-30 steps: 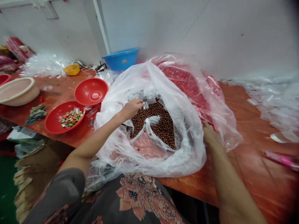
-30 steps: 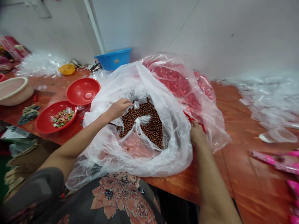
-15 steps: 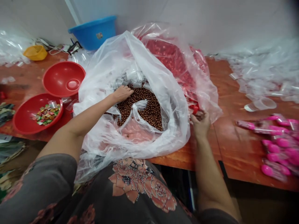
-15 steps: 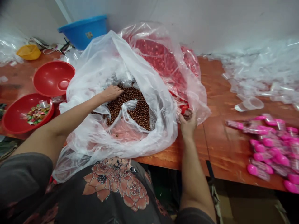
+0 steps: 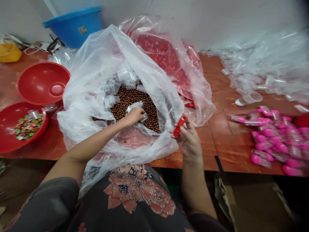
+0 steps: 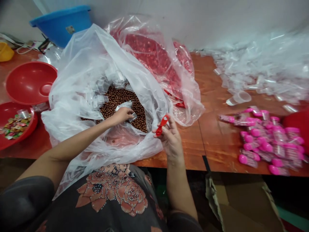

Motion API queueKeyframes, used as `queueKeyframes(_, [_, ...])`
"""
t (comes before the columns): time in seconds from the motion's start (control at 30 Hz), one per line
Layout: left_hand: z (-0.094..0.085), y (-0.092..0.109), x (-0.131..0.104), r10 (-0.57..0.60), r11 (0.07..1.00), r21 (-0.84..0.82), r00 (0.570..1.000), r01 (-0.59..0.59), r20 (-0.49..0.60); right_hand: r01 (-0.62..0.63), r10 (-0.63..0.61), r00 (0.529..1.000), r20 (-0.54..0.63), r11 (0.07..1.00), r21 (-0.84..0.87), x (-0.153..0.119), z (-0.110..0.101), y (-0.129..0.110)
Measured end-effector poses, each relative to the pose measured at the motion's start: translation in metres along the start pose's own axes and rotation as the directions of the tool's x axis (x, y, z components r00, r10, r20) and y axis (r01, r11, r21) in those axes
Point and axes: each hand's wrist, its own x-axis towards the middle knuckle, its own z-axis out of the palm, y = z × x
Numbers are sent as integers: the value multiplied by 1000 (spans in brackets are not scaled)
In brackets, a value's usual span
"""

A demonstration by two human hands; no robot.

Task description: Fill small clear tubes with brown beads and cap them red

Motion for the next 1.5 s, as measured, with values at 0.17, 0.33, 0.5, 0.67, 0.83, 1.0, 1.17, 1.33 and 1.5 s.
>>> queueKeyframes(0.17, [21,7,24,-2,991,-136,994,-13,-112,-14,19,998,65,997,-72,-9,11,8])
queueKeyframes(0.33, [42,9,32,8,958,-283,987,-53,-158,-60,59,997,40,998,23,-11,12,17])
queueKeyframes(0.5, [49,8,38,23,925,-371,988,-78,-151,-138,142,990,-8,977,165,-9,18,19])
queueKeyframes(0.67, [48,4,34,28,911,-405,991,-80,-132,-145,135,988,73,977,157,-7,21,20])
queueKeyframes(0.83, [46,-1,28,10,899,-433,993,-60,-115,-136,123,984,129,985,105,-9,20,22])
queueKeyframes(1.0, [39,-2,19,-15,932,-363,995,-21,-94,-125,117,986,117,990,60,-10,20,27])
queueKeyframes(1.17, [35,2,12,-36,966,-260,995,12,-90,-138,135,987,88,990,29,-9,21,32])
queueKeyframes(1.33, [35,7,16,-75,978,-201,994,58,-79,-143,144,989,-18,989,30,-10,24,32])
queueKeyframes(1.5, [35,7,21,-78,973,-221,994,59,-78,-160,163,985,-54,986,42,-12,27,32])
